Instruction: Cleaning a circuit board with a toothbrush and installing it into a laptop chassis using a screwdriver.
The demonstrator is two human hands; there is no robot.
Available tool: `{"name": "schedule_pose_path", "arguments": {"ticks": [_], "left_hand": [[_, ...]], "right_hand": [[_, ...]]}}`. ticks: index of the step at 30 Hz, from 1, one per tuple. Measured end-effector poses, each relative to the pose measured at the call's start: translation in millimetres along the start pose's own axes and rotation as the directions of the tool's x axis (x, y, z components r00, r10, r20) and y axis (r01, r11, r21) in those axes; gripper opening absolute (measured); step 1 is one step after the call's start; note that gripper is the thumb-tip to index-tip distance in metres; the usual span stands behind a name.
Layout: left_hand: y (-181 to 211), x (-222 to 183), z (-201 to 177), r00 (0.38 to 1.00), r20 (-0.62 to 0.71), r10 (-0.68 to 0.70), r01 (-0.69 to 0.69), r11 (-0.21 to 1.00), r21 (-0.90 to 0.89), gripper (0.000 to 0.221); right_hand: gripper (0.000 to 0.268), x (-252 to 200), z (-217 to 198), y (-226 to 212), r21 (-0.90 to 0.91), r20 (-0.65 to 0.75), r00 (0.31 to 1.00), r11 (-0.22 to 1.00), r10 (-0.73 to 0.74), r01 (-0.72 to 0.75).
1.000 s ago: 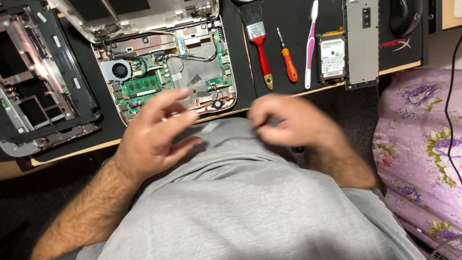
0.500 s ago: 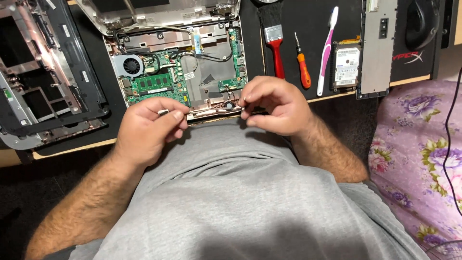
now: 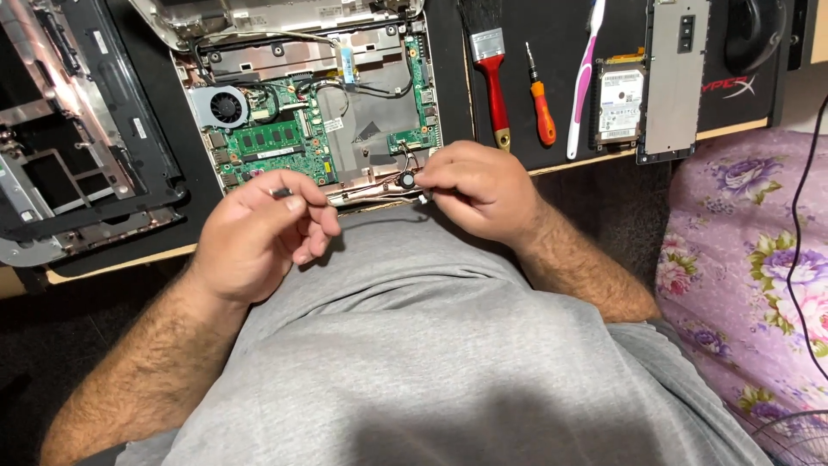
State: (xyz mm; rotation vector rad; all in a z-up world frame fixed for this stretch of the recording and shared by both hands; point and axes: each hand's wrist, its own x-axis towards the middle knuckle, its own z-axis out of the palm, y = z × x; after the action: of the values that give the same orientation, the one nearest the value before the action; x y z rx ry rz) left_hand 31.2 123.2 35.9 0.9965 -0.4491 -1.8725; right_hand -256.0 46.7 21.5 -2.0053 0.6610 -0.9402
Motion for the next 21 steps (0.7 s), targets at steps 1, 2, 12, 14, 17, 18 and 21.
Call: {"name": "schedule_pose_path", "arguments": {"ticks": [1, 2, 12, 14, 17, 18, 21], "left_hand": [[2, -1, 2, 1.000, 0.002, 0.001, -0.001, 1.000, -0.001, 0.020], [3, -3, 3, 0.998, 0.019, 0.062, -0.064, 0.969, 0.238, 0.017], [12, 3, 5, 0.904, 0.306, 0.297, -0.386, 0.263, 0.884, 0.013], [12, 6, 1, 0.907, 0.298, 0.298, -0.380, 0.267, 0.886, 0.012], [13, 8, -3, 0.909, 0.290, 0.301, -0.371, 0.263, 0.891, 0.012], [13, 9, -5, 0.908, 0.291, 0.302, -0.371, 0.255, 0.893, 0.012], [13, 10, -5, 0.913, 0.287, 0.290, -0.365, 0.263, 0.893, 0.010]], "right_hand": [[0.017, -2, -1, 4, -0.002, 0.000, 1.000, 1.000, -0.001, 0.001], [0.016, -2, -1, 7, -0.185, -0.008, 0.996, 0.979, -0.085, 0.082], [0.013, -1, 6, 45, -0.578, 0.052, 0.991, 0.806, -0.122, 0.129], [0.013, 2, 6, 46, -0.575, 0.075, 0.989, 0.805, -0.130, 0.149], [0.012, 5, 8, 50, -0.576, 0.100, 0.983, 0.797, -0.154, 0.183], [0.011, 6, 9, 51, -0.583, 0.102, 0.980, 0.788, -0.169, 0.197], [0.013, 5, 8, 55, -0.601, 0.118, 0.981, 0.776, -0.154, 0.194]]}}
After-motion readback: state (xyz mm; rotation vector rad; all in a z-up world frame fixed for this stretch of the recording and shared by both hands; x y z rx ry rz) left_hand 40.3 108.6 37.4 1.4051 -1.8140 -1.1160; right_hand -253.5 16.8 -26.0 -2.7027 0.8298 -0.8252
